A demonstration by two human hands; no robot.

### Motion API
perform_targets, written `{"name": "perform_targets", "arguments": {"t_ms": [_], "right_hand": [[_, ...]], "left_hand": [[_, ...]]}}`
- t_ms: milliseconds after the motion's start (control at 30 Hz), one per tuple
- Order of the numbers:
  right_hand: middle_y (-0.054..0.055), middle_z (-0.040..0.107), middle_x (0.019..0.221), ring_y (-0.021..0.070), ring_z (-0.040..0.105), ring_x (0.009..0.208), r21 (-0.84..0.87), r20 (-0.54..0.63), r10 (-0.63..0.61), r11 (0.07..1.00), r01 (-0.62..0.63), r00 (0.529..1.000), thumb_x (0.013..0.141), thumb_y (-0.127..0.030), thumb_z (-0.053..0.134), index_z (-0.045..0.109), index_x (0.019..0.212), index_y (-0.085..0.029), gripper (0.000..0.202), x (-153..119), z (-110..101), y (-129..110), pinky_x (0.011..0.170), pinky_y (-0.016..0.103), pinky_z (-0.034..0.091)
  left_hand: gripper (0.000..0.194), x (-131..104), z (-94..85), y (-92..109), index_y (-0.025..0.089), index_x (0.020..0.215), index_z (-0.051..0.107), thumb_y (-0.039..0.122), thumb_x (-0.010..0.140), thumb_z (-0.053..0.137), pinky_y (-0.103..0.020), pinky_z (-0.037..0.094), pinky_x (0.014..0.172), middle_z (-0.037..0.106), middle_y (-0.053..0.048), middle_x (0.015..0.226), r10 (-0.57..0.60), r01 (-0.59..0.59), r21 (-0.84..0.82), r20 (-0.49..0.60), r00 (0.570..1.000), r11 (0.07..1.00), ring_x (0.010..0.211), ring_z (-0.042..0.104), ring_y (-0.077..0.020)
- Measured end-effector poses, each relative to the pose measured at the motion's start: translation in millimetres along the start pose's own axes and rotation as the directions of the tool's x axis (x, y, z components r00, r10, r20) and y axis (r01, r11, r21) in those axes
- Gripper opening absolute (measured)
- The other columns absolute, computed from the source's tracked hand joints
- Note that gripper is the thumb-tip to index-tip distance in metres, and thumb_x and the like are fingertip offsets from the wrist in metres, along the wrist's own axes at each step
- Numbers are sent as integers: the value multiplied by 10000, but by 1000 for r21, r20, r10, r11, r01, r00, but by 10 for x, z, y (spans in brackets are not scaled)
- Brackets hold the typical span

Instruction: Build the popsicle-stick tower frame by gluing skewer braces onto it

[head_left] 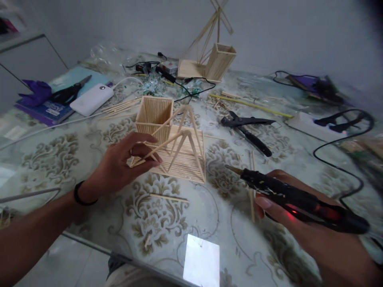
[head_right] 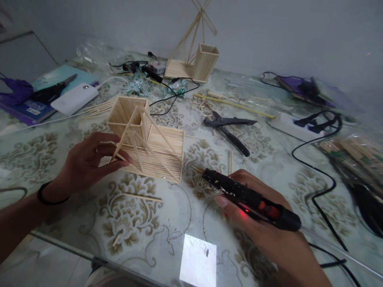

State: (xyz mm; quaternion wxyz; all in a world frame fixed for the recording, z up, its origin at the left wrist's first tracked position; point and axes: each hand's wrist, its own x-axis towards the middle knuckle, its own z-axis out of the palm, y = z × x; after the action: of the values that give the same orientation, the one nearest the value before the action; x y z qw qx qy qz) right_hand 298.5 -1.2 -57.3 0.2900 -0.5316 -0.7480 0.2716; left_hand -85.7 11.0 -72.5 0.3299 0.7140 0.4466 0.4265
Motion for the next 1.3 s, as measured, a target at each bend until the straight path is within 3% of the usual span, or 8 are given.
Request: {"name": "perform_targets", "arguments": {"t_ms": [100,167,433,667,967,1100,1300], "right_hand": [[-16,636,644,190,634,524,26,-12,-10,1000,11,1000,925,-488,756,638,678,-289,339,31,26,-50,451,294,477],[-22,627,632,190,625,516,30,-4,-5,1000,5,1000,926,-502,754,630,689,-289,342,41,35,-67,455,295,481],[-24,599,628,199,577,495,61,5,-27,998,27,1000,877,-520,800,633,696,-289,338,72,57,-3,457,316,462],[-26,654,657,180,551,502,21,49,77,997,-78,996,918,-561,727,654,808,-279,311,51,44,62,460,285,432],[-34,558,571,172,516,480,-52,23,98,994,-97,995,887,-613,727,627,741,-258,397,89,56,-21,444,272,409],[-42,534,573,162,511,486,-80,27,121,990,-118,992,891,-608,730,612,753,-247,404,88,32,19,446,260,416],[-40,542,618,153,509,549,-131,30,178,976,-172,984,928,-592,714,589,789,-246,393,61,33,88,502,255,418]], "left_hand": [[90,33,-26,31,218,1046,763,282,992,797,-234,644,801,874,-10,966,48,-50,100,17,999,994,862,841,-163],[30,47,-36,48,229,990,795,252,998,777,-215,627,788,876,3,965,58,-63,142,34,998,988,861,836,-150],[127,77,-38,61,224,971,827,326,1006,760,-223,588,753,877,-2,926,4,-8,128,33,999,992,820,815,-149],[145,83,-50,87,220,956,822,344,1004,763,-208,592,722,868,2,918,18,-17,130,-8,1000,991,803,809,-144],[174,85,-61,91,212,956,796,371,1012,752,-206,581,719,853,3,901,40,-37,171,-11,999,985,780,792,-138],[147,93,-83,85,213,935,785,325,1011,729,-201,571,744,830,22,864,-26,7,163,118,993,987,762,762,-122],[123,118,-87,75,231,921,780,343,969,764,-233,591,788,835,35,867,-178,140,137,321,930,981,787,772,-141]]}}
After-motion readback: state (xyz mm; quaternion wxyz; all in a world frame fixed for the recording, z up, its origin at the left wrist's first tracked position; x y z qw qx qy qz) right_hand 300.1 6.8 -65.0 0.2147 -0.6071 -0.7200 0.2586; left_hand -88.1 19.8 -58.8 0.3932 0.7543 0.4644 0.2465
